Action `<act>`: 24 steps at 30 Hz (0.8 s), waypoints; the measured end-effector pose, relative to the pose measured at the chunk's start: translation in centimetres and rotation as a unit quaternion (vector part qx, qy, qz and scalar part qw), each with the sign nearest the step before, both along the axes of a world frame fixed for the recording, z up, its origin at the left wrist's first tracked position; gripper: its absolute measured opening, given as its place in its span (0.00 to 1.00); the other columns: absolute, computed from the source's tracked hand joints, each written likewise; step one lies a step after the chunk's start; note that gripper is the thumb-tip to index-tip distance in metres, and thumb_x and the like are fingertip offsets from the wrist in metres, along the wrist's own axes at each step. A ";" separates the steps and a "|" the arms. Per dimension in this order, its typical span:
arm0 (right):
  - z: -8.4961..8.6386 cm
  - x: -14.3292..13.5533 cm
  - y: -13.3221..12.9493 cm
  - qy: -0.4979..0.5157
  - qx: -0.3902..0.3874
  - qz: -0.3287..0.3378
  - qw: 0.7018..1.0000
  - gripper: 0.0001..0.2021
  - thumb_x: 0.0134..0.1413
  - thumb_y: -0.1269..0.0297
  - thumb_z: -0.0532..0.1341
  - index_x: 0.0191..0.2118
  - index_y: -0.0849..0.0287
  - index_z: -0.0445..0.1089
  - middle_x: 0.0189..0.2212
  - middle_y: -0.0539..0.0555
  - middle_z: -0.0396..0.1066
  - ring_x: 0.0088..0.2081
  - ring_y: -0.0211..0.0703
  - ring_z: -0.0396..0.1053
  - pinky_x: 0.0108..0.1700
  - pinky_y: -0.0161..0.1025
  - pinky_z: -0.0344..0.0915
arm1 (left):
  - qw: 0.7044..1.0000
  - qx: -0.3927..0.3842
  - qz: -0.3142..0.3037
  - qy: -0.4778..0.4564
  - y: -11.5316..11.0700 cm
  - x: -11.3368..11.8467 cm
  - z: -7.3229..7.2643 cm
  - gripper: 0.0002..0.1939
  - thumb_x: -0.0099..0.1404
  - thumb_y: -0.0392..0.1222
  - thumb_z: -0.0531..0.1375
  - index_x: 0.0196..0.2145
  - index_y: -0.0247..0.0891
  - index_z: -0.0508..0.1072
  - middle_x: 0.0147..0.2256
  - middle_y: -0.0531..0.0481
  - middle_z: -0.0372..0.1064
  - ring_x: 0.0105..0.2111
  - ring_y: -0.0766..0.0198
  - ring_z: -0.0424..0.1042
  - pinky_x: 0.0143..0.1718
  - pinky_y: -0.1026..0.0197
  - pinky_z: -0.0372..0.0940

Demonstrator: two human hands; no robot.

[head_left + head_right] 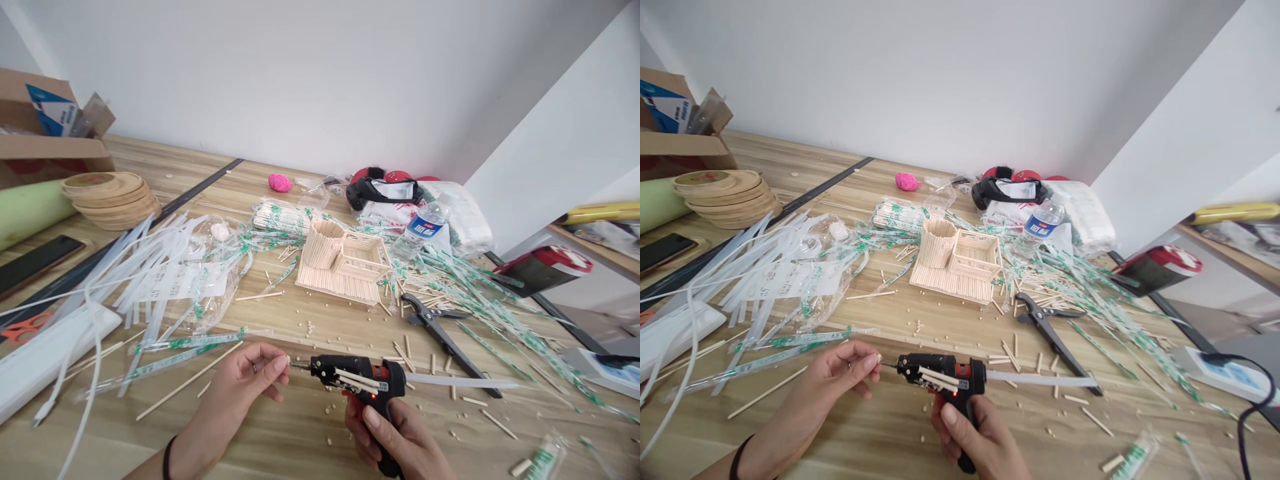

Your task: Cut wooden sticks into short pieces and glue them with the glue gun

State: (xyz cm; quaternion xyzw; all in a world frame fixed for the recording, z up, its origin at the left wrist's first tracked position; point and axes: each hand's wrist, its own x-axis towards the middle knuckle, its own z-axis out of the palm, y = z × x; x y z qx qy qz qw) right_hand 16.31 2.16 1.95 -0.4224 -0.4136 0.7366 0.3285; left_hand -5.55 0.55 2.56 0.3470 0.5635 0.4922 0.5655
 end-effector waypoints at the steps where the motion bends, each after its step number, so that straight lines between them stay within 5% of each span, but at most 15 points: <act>1: 0.0 0.0 0.0 -0.001 0.002 -0.003 1.000 0.22 0.44 0.45 0.68 0.30 0.63 0.71 0.19 0.46 0.58 0.20 0.31 0.51 0.24 0.33 0.49 | 1.000 -0.001 0.000 0.000 0.0 0.0 0.0 0.14 0.56 0.51 0.65 0.28 0.36 0.76 0.25 0.51 0.71 0.29 0.63 0.70 0.27 0.65 0.69; 7: 0.2 0.9 0.1 -0.026 0.028 -0.027 0.999 0.21 0.45 0.45 0.66 0.30 0.62 0.73 0.21 0.49 0.62 0.21 0.33 0.53 0.24 0.34 0.50 | 1.000 0.003 -0.002 -0.010 0.0 0.0 0.1 0.14 0.55 0.51 0.66 0.26 0.36 0.76 0.25 0.51 0.71 0.28 0.63 0.69 0.27 0.65 0.69; 10: 0.0 2.9 0.8 -0.133 0.102 -0.048 0.985 0.21 0.49 0.44 0.62 0.31 0.60 0.74 0.23 0.51 0.66 0.24 0.38 0.59 0.27 0.36 0.55 | 1.000 0.004 0.001 -0.011 0.0 0.0 0.0 0.14 0.55 0.51 0.66 0.26 0.36 0.76 0.25 0.51 0.71 0.29 0.63 0.69 0.27 0.65 0.69; 13: -0.6 5.9 2.0 -0.304 0.221 -0.072 0.924 0.18 0.51 0.46 0.61 0.38 0.56 0.73 0.31 0.55 0.72 0.31 0.46 0.67 0.33 0.39 0.61 | 1.000 0.002 0.001 -0.008 0.0 0.0 0.0 0.13 0.56 0.50 0.65 0.27 0.36 0.76 0.25 0.51 0.71 0.29 0.63 0.69 0.27 0.65 0.69; 17: -1.6 11.2 3.8 -0.534 0.347 -0.069 0.768 0.15 0.48 0.53 0.61 0.42 0.53 0.69 0.37 0.56 0.73 0.35 0.52 0.71 0.35 0.42 0.65 | 1.000 0.004 -0.005 0.002 -0.1 -0.2 0.1 0.12 0.58 0.49 0.64 0.27 0.38 0.77 0.25 0.51 0.70 0.29 0.63 0.68 0.27 0.66 0.68; 19: -2.1 13.9 4.5 -0.594 0.363 -0.051 0.716 0.14 0.46 0.55 0.61 0.40 0.53 0.68 0.39 0.57 0.72 0.36 0.53 0.71 0.33 0.42 0.65 | 1.000 0.001 -0.008 0.005 -0.2 -0.2 0.2 0.11 0.58 0.49 0.64 0.27 0.38 0.77 0.25 0.51 0.70 0.29 0.63 0.68 0.28 0.66 0.69; 24: -3.2 18.8 5.5 -0.618 0.331 -0.019 0.713 0.14 0.46 0.57 0.61 0.40 0.54 0.67 0.39 0.57 0.72 0.39 0.53 0.71 0.39 0.45 0.66 | 1.000 -0.008 -0.018 -0.006 -0.1 -0.1 0.4 0.11 0.57 0.50 0.65 0.28 0.38 0.78 0.25 0.51 0.71 0.29 0.63 0.68 0.27 0.65 0.69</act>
